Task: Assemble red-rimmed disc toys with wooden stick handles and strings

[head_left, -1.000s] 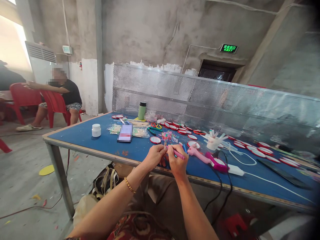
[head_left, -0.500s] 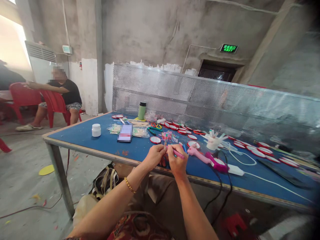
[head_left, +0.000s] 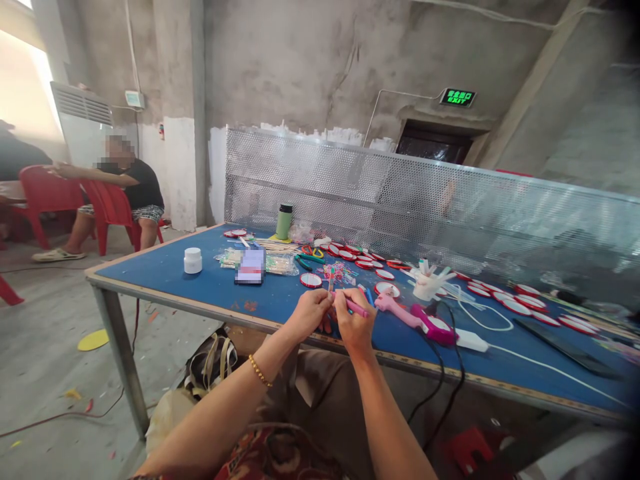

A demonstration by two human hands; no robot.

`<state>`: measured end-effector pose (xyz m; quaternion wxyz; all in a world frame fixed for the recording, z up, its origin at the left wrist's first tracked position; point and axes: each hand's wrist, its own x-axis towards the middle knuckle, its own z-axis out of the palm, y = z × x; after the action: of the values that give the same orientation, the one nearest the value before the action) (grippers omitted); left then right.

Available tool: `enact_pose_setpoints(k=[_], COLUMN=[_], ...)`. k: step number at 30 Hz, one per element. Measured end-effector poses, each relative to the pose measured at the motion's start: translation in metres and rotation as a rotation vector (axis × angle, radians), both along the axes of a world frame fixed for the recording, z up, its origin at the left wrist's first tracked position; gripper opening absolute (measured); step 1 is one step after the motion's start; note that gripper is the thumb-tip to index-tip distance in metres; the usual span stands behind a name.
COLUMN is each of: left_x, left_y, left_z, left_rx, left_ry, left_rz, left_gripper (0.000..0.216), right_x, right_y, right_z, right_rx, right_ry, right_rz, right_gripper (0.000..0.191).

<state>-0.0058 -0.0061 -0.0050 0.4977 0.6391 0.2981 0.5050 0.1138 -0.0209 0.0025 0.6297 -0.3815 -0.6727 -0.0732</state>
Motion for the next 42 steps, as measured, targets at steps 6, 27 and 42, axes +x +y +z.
enact_pose_setpoints(k=[6,27,42], left_x=[0.0007,0.0007,0.0004], left_y=[-0.0002,0.001,0.0018], left_z=[-0.0004,-0.0022,-0.0031], left_rx=[-0.007,-0.004,-0.019], left_ry=[-0.002,-0.021,-0.056], left_rz=[0.0,-0.022,-0.051], left_gripper=[0.036,0.04,0.035], right_x=[-0.0001,0.0012,0.0011], right_y=[-0.0001,-0.0001,-0.0036], right_z=[0.0003,-0.002,-0.0002], right_rx=[-0.015,0.007,0.077], right_ry=[0.01,0.046,0.103], right_rz=[0.006,-0.016,-0.028], right_gripper=[0.024,0.024,0.022])
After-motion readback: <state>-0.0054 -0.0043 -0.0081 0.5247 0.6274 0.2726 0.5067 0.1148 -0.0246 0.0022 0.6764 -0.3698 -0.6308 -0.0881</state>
